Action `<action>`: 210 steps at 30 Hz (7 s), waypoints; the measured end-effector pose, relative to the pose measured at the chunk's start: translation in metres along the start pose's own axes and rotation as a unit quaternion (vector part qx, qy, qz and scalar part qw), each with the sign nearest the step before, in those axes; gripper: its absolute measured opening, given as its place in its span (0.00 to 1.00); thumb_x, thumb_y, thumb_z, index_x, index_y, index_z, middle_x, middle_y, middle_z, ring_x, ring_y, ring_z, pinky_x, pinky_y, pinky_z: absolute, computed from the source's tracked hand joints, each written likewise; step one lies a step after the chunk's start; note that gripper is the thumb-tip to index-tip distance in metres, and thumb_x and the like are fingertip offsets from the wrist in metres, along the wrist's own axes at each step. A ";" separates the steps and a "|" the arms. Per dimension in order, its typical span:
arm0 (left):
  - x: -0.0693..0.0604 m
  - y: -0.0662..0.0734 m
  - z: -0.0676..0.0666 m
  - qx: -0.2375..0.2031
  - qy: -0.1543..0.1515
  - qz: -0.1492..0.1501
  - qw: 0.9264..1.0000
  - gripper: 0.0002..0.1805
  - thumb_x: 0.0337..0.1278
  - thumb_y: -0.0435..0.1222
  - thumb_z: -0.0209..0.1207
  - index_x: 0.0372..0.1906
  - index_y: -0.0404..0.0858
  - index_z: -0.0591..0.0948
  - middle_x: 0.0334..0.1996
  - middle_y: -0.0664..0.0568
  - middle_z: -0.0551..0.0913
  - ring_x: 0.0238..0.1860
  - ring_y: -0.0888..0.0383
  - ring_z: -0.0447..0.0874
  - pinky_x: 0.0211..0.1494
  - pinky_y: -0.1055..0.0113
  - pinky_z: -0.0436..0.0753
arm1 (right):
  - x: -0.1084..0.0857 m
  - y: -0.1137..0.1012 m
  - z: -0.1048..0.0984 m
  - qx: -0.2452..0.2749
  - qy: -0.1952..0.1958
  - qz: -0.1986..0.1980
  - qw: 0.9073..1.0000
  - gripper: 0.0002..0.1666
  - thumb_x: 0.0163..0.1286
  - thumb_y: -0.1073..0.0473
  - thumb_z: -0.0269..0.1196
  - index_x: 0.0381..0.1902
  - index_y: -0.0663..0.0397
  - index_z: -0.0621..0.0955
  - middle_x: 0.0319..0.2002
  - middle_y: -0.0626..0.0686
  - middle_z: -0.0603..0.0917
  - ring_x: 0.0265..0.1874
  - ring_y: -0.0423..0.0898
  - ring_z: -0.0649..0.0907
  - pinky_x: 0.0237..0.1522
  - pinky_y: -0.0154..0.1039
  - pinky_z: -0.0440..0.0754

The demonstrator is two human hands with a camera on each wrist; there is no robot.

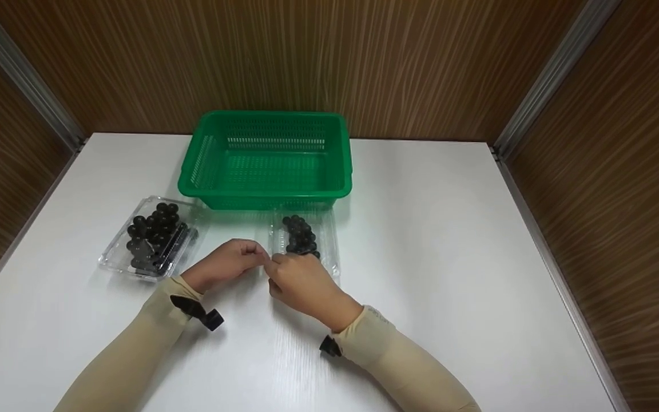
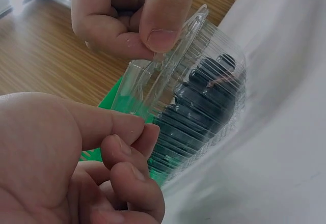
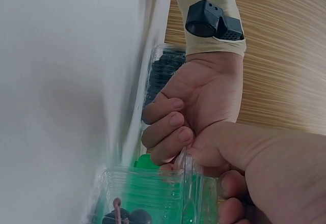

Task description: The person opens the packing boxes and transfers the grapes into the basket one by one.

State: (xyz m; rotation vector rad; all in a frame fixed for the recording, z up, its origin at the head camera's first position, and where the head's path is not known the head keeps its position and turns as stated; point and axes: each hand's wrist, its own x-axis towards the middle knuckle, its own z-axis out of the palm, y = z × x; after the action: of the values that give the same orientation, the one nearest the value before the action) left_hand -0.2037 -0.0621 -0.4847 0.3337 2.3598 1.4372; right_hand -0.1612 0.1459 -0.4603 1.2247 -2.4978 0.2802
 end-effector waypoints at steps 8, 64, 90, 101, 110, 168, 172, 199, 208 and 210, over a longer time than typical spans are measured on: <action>0.000 -0.002 -0.001 -0.005 -0.018 0.005 1.000 0.11 0.70 0.41 0.61 0.38 0.37 0.86 0.30 0.54 0.80 0.30 0.60 0.72 0.36 0.67 0.71 | -0.001 -0.001 0.000 0.016 -0.014 0.025 0.999 0.13 0.59 0.63 0.71 0.39 0.50 0.79 0.33 0.46 0.79 0.27 0.43 0.79 0.21 0.40 0.77; -0.003 0.003 0.006 0.112 0.004 0.039 0.993 0.13 0.77 0.42 0.54 0.36 0.41 0.81 0.33 0.55 0.82 0.35 0.59 0.77 0.44 0.61 0.77 | -0.004 0.005 -0.005 -0.004 -0.063 0.137 0.989 0.38 0.62 0.41 0.75 0.59 0.62 0.79 0.58 0.63 0.80 0.59 0.61 0.80 0.61 0.54 0.80; -0.002 0.005 0.008 0.058 -0.027 0.037 0.997 0.15 0.81 0.38 0.48 0.39 0.37 0.82 0.25 0.57 0.77 0.27 0.60 0.73 0.36 0.65 0.73 | -0.004 0.005 -0.007 -0.013 -0.073 0.130 0.989 0.38 0.63 0.41 0.74 0.59 0.62 0.78 0.59 0.63 0.80 0.61 0.61 0.78 0.64 0.54 0.77; -0.005 0.004 0.008 0.053 -0.037 0.035 0.997 0.18 0.82 0.41 0.48 0.40 0.34 0.82 0.24 0.57 0.76 0.26 0.60 0.72 0.36 0.65 0.72 | -0.004 0.006 -0.010 -0.011 -0.063 0.127 0.990 0.35 0.60 0.42 0.75 0.54 0.61 0.80 0.53 0.59 0.81 0.53 0.57 0.80 0.52 0.51 0.84; -0.003 0.003 0.008 0.046 -0.032 0.034 0.998 0.17 0.81 0.41 0.49 0.34 0.38 0.81 0.22 0.57 0.76 0.25 0.60 0.72 0.35 0.66 0.72 | -0.003 0.006 -0.010 -0.006 -0.052 0.135 0.989 0.33 0.60 0.44 0.74 0.55 0.60 0.80 0.52 0.58 0.81 0.52 0.57 0.81 0.50 0.51 0.84; 0.000 -0.001 0.009 0.041 -0.013 0.047 0.998 0.17 0.81 0.38 0.49 0.31 0.41 0.79 0.22 0.56 0.75 0.24 0.58 0.69 0.35 0.64 0.71 | 0.001 -0.003 -0.001 -0.042 0.107 0.130 0.985 0.17 0.55 0.56 0.72 0.41 0.58 0.83 0.31 0.52 0.82 0.25 0.48 0.81 0.21 0.47 0.81; 0.000 0.000 0.008 0.046 -0.013 0.042 0.998 0.16 0.79 0.37 0.48 0.31 0.41 0.80 0.22 0.56 0.76 0.23 0.59 0.69 0.34 0.65 0.71 | 0.001 -0.001 -0.001 -0.031 0.127 0.132 0.983 0.17 0.56 0.57 0.72 0.42 0.57 0.83 0.31 0.51 0.81 0.23 0.46 0.80 0.19 0.45 0.79; -0.001 0.001 0.006 0.040 -0.026 0.026 0.998 0.16 0.80 0.39 0.47 0.34 0.41 0.81 0.21 0.56 0.73 0.23 0.59 0.68 0.34 0.65 0.71 | 0.000 0.005 -0.011 0.016 0.122 0.147 0.981 0.13 0.63 0.51 0.70 0.39 0.53 0.84 0.31 0.48 0.80 0.21 0.43 0.78 0.19 0.44 0.78; 0.000 0.001 0.005 0.042 -0.022 0.026 0.999 0.17 0.79 0.41 0.49 0.35 0.37 0.82 0.22 0.56 0.75 0.23 0.60 0.70 0.32 0.66 0.71 | 0.000 0.004 -0.011 -0.003 0.098 0.143 0.985 0.19 0.61 0.46 0.73 0.41 0.54 0.85 0.33 0.49 0.81 0.24 0.44 0.79 0.18 0.44 0.77; -0.001 0.001 0.005 0.047 -0.017 0.026 0.998 0.17 0.79 0.43 0.52 0.33 0.38 0.81 0.23 0.56 0.75 0.24 0.60 0.70 0.32 0.66 0.71 | 0.000 0.004 -0.011 -0.003 0.094 0.143 0.985 0.19 0.61 0.46 0.72 0.41 0.54 0.85 0.33 0.49 0.81 0.24 0.44 0.78 0.18 0.43 0.77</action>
State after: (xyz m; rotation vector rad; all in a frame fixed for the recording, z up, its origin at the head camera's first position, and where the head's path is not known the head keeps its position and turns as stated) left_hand -0.2010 -0.0582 -0.4858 0.4424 2.4129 1.3350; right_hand -0.1623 0.1517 -0.4503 0.7933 -2.4999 0.4368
